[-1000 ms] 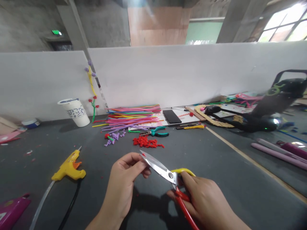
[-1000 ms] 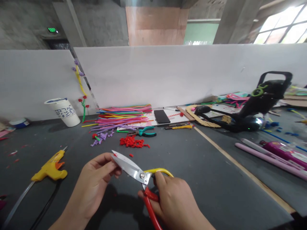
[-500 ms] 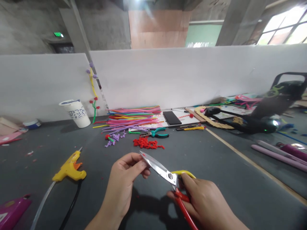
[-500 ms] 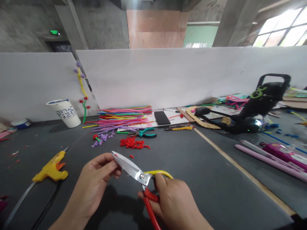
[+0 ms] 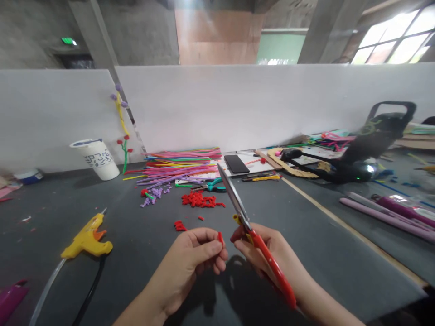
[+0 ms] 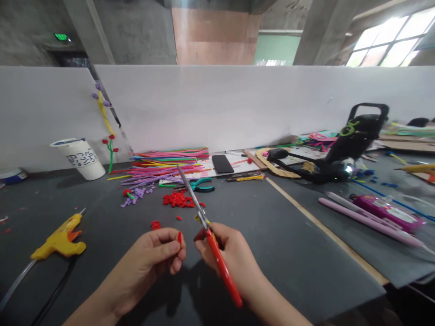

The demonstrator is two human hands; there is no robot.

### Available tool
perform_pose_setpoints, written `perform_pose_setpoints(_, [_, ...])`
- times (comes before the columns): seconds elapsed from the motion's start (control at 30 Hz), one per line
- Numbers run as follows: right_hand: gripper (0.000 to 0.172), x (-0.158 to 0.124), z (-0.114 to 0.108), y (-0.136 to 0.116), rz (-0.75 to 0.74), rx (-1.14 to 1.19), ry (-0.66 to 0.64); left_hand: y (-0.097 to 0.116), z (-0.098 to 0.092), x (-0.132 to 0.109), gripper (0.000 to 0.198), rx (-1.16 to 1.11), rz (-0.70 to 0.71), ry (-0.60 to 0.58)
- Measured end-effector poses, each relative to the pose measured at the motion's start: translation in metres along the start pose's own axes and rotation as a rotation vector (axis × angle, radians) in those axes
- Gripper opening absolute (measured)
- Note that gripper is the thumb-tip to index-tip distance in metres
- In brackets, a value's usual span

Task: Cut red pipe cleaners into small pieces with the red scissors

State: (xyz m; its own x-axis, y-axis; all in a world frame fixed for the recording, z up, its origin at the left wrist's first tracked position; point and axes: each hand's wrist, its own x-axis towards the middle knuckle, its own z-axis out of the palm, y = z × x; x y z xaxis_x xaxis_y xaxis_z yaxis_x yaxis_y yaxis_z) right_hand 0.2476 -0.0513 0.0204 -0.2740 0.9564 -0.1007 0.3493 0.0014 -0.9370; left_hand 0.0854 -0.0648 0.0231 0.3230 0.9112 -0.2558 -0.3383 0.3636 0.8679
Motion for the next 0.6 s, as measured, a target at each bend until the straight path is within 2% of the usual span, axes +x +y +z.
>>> perform_pose_setpoints(0.1, [0.018, 0.0056, 0.0031, -0.0034, 0.029, 0.194, -0.041, -0.0031, 0.0014, -0.0008, 0.008, 0.001, -0.064, -0.063])
perform_pose_setpoints(0.2, [0.013, 0.0088, 0.0062, -0.0030, 0.012, 0.272, -0.116, -0.0033, 0.0013, -0.0011, 0.008, 0.031, -0.073, -0.075])
perform_pose_setpoints(0.33, [0.008, 0.0081, 0.0078, -0.0047, 0.042, 0.272, -0.139, -0.0025, 0.0017, -0.0016, 0.007, 0.067, -0.101, -0.077])
perform_pose_setpoints(0.5, [0.004, 0.0064, 0.0094, -0.0062, 0.044, 0.242, -0.161, -0.0039, 0.0037, -0.0008, 0.021, 0.065, -0.086, -0.035])
perform_pose_setpoints(0.6, [0.002, 0.0078, 0.0107, -0.0059, 0.055, 0.246, -0.131, -0.0028, 0.0033, -0.0001, 0.018, 0.076, -0.090, -0.034])
